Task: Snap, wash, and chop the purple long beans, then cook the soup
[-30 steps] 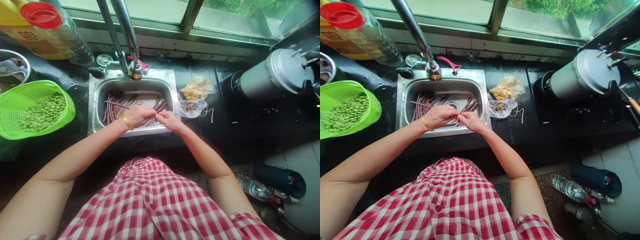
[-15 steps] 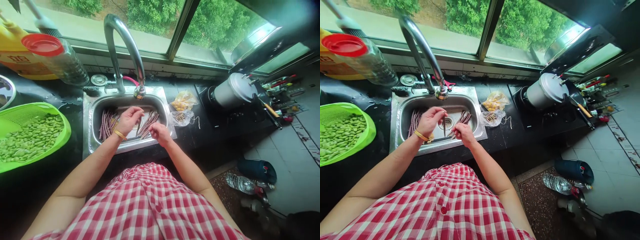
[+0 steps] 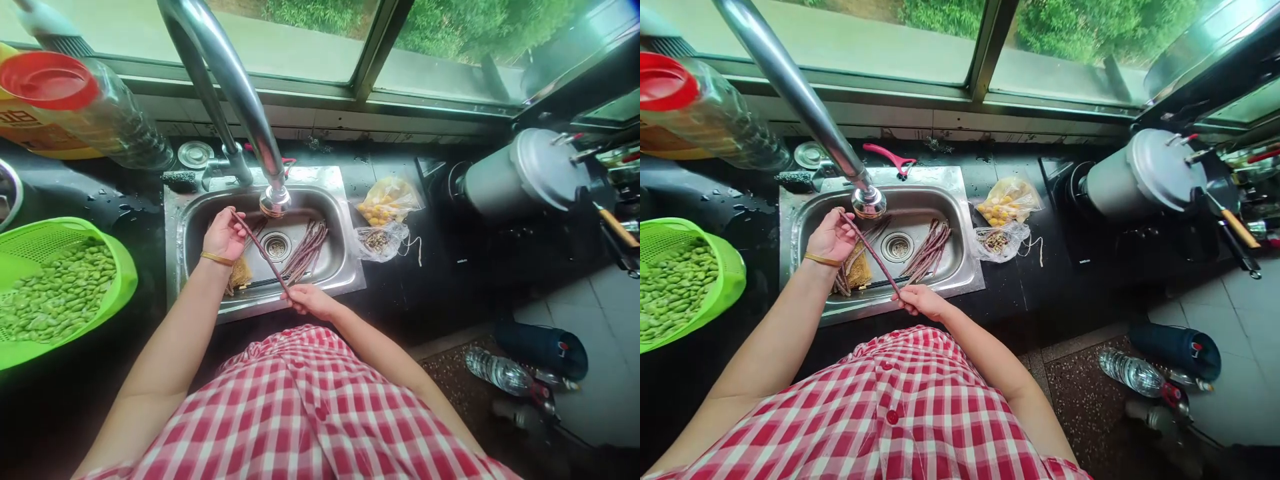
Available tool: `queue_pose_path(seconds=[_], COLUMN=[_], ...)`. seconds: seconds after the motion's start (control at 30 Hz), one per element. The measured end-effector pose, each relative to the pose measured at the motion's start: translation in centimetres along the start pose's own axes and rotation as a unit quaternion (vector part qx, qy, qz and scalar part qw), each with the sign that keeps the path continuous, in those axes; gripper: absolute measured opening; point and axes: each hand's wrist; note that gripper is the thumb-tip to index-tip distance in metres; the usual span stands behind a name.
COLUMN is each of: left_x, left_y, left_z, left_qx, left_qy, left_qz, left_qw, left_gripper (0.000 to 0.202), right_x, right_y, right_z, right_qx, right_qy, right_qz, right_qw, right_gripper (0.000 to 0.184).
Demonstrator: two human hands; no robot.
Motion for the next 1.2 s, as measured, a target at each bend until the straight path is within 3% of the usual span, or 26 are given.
queue_pose_path(seconds=[0.1,0.17,0.2,0.27,0.33,0.37,0.43,0.53,0.6,0.8,0.93,1.03,1.13,1.17,1.2], left_x=[-1.6,-2.4,-2.7,-3.0,-3.1,-3.1,-3.1,-2.8,-2.4,-0.7,-0.2,-0.9,-2.2,-2.6,-2.9], left_y=[0.1,0.5,0.9,2.1,3.6,4.4,5.5,6.1,6.0,6.2,5.1,1.3,-3.3,-4.3,-4.8], left_z=[0.7,0.1,-0.5,-2.2,-4.0,-4.7,-5.7,-6.3,-6.6,-7.7,-7.0,-4.6,-0.4,1.2,2.7], left_qx=[0.067,0.163,0.210,0.256,0.233,0.212,0.190,0.197,0.205,0.194,0.179,0.212,0.180,0.167,0.165], left_qy=[-0.026,0.003,0.054,0.233,0.428,0.498,0.563,0.558,0.530,0.351,0.240,0.142,0.058,0.040,0.034], left_qz=[0.101,0.252,0.338,0.484,0.553,0.565,0.570,0.577,0.576,0.518,0.485,0.521,0.619,0.658,0.669], left_qw=[0.992,0.954,0.916,0.804,0.675,0.623,0.567,0.563,0.588,0.756,0.821,0.815,0.762,0.733,0.724], left_gripper=[0.008,0.018,0.021,0.021,0.017,0.019,0.023,0.024,0.024,0.019,0.019,0.020,0.019,0.015,0.011], right_x=[-0.5,-0.8,-0.9,-1.0,-1.1,-1.2,-1.3,-1.7,-1.9,-1.4,0.4,0.9,-0.8,-1.7,-2.6], right_y=[-0.1,0.1,0.2,0.6,1.0,1.1,1.5,2.1,2.7,4.5,5.0,4.7,3.7,3.3,2.8], right_z=[0.2,0.5,0.6,0.8,1.0,0.9,0.7,0.2,-0.2,1.4,4.0,5.0,4.2,3.7,3.1], right_qx=[0.013,0.021,0.021,0.012,-0.009,-0.020,-0.035,-0.048,-0.067,-0.146,-0.196,-0.147,-0.075,-0.063,-0.057], right_qy=[0.004,-0.016,-0.036,-0.077,-0.116,-0.134,-0.166,-0.194,-0.214,-0.275,-0.300,-0.257,-0.205,-0.201,-0.205], right_qz=[0.014,0.011,0.000,-0.038,-0.076,-0.088,-0.102,-0.118,-0.132,-0.092,-0.005,0.073,0.135,0.149,0.160], right_qw=[1.000,1.000,0.999,0.996,0.990,0.987,0.980,0.973,0.966,0.946,0.934,0.952,0.967,0.966,0.964], right_gripper=[0.034,0.036,0.037,0.040,0.041,0.042,0.043,0.043,0.042,0.039,0.035,0.033,0.028,0.027,0.027])
Point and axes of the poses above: each hand's wrist, its own z-axis towards the middle knuckle, its own x-axis out of the palm, y = z × x, and after that the axes turned 13 degrees about -z, right-handed
